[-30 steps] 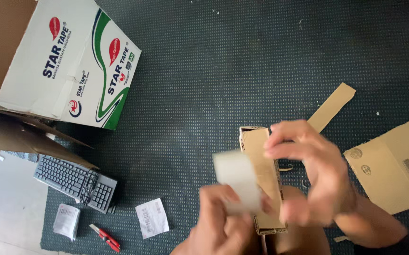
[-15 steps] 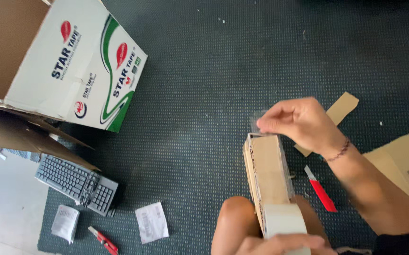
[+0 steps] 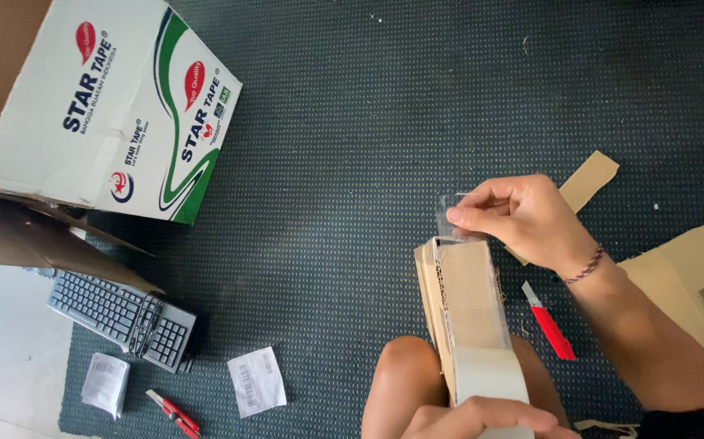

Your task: The person kneels on a floor mat and packs a cardboard shipping box. They cut cardboard with a utility knife, apply clear packing tape over the shipping label, fold cardboard strips around the box, and tape the strips in place to secure the package.

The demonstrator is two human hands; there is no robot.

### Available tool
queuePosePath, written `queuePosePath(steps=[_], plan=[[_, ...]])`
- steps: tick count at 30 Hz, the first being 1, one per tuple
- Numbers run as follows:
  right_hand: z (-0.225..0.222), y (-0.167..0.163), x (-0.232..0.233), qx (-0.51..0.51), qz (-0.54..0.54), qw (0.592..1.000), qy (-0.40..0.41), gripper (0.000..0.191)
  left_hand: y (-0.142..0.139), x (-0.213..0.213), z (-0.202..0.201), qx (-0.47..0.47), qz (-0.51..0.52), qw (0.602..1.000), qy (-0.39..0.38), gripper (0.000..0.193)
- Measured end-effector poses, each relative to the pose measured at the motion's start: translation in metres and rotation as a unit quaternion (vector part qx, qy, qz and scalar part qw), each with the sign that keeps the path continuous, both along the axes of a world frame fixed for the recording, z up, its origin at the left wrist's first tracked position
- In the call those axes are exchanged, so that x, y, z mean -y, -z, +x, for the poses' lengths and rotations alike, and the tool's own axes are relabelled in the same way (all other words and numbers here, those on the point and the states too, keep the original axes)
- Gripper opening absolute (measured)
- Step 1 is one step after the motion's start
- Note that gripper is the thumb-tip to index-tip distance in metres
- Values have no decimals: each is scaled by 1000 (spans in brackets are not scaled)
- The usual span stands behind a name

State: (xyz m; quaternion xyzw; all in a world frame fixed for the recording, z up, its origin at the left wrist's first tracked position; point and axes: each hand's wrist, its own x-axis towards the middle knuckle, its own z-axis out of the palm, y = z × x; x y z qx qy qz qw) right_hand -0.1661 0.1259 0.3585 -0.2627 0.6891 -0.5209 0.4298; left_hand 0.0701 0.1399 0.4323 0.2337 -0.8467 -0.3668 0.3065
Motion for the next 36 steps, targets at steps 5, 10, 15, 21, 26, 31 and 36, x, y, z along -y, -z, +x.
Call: queuePosePath(steps=[5,10,15,21,26,31,36], plan=[[1,2,-2,12,17,1000,-7,19,28,-24,-2,-4,-34,999,-16,21],[-4,12,2,2,25,999,-39,19,33,-24,-4,-18,-43,999,8,21],[-7,37,-6,85,15,990,-109,19,29,-24,-5,-22,-44,999,21,23],[8,76,-20,76,82,992,-50,20,30,-30,0,-33,-45,998,25,26],[20,73,-6,21,55,997,49,32,34,-27,-3,-46,-58,997,24,29],[15,20,-37,-107,-103,987,-67,34,36,-31,1,-50,-49,997,14,32],[21,17,-38,-164,-128,963,-170,49,34,-31,-3,-64,-51,996,27,36]])
